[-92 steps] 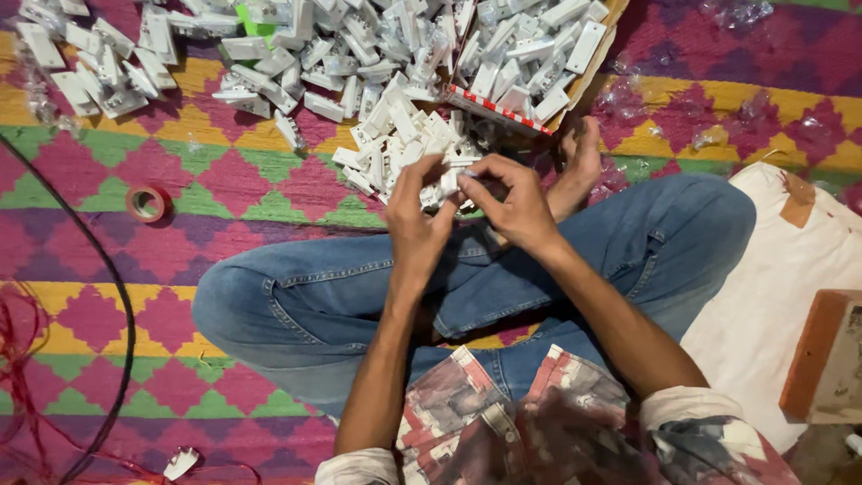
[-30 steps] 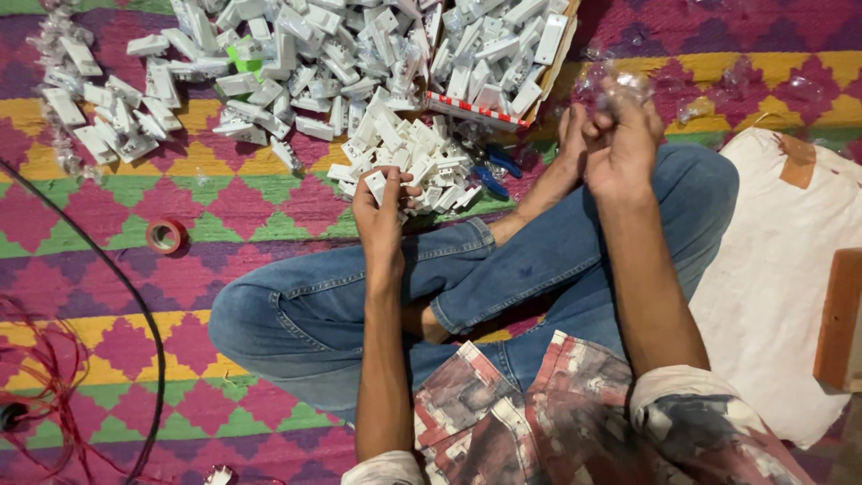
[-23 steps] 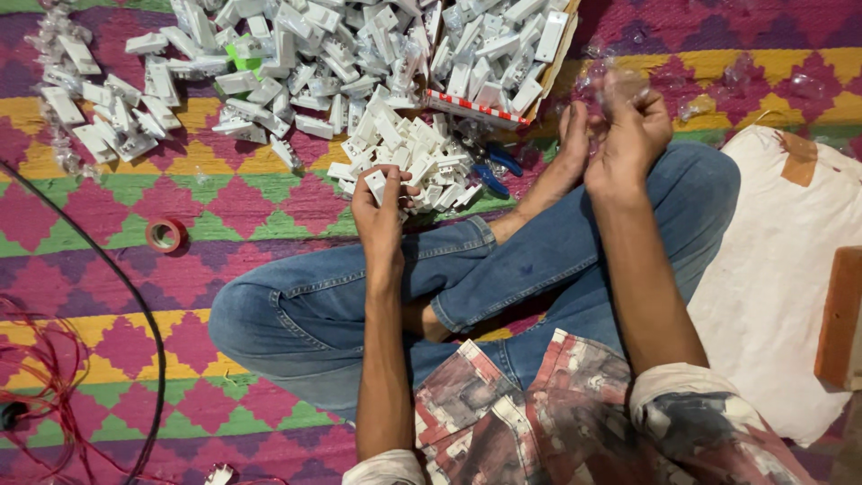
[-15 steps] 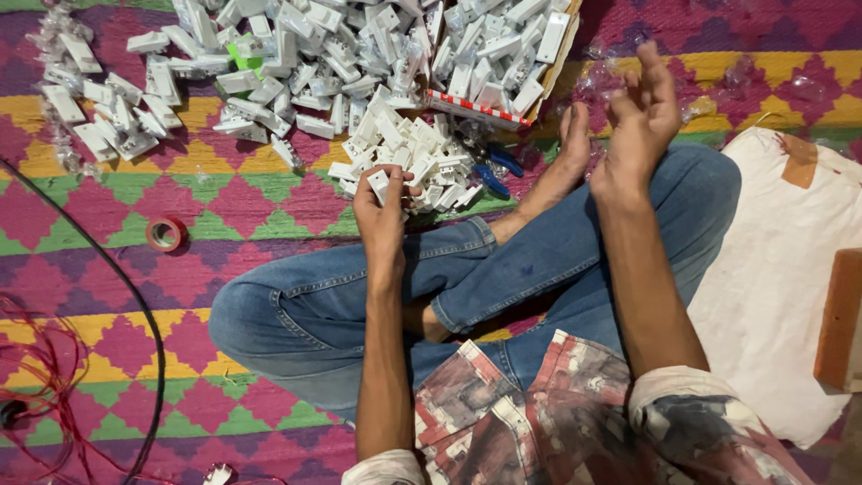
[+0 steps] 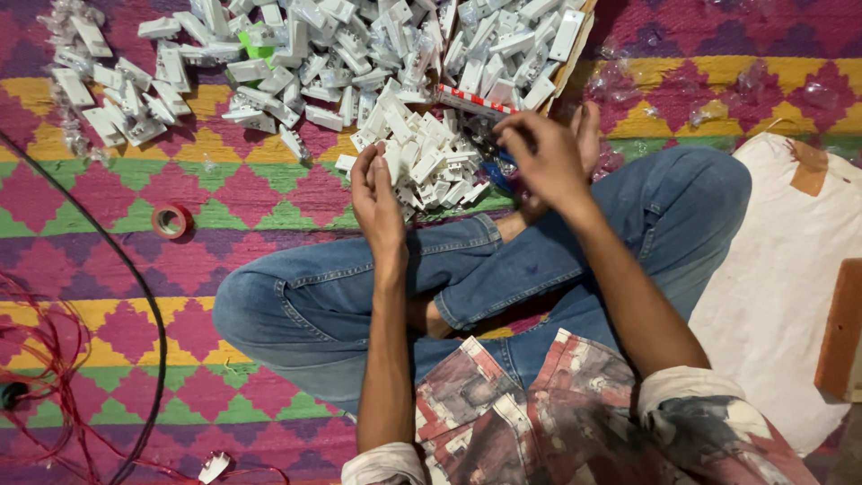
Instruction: The person sits on a patterned mat and uses pliers to manipulate small white plastic electrical components. They repeatedly pick up a component, use the pliers to adjust or insert a part, and place the finished item into a nearby pile. The task involves repetitive manual assembly of small parts.
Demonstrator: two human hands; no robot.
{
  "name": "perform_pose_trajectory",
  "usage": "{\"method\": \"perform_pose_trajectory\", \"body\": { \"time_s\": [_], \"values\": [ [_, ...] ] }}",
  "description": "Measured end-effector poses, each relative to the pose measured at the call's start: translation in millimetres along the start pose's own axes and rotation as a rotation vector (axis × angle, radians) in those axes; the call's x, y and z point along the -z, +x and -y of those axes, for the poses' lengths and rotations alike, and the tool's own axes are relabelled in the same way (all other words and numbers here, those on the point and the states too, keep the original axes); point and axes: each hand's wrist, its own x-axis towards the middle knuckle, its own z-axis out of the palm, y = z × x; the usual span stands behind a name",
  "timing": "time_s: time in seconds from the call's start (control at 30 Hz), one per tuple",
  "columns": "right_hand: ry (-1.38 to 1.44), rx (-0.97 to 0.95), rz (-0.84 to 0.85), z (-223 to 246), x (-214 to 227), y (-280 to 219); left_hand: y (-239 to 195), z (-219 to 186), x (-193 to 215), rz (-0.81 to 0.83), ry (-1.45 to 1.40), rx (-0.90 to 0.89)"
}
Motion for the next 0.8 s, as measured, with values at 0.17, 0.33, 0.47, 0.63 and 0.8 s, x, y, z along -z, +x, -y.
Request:
{"method": "perform_pose_trajectory", "body": {
  "time_s": [0.17,0.33,0.47,0.63,0.8],
  "values": [
    [-0.375,0.008,0.022,15.7,-13.1,-7.3,2.7,-2.4,3.2,-0.017,-0.019,-0.049],
    [-0.614,-0.061,0.207,10.8,-19.5,-9.6,3.8,-4.0,5.3,-0.082,-0.072,-0.043],
    [-0.679,-0.07,0.245,4.2,-25.2,-12.4,5.8,-0.3,8.3,-0.107,-0.092,-0.042],
    [-0.793,-0.114,0.282,3.7,-37.2,-10.3,7.1,7.1,12.2,-0.117,-0.157,-0.03],
    [-0.652,-0.231,0.317,-1.4,-40.2,-15.0,8.3,14.6,16.6,-0.099,-0.161,-0.025]
  ]
}}
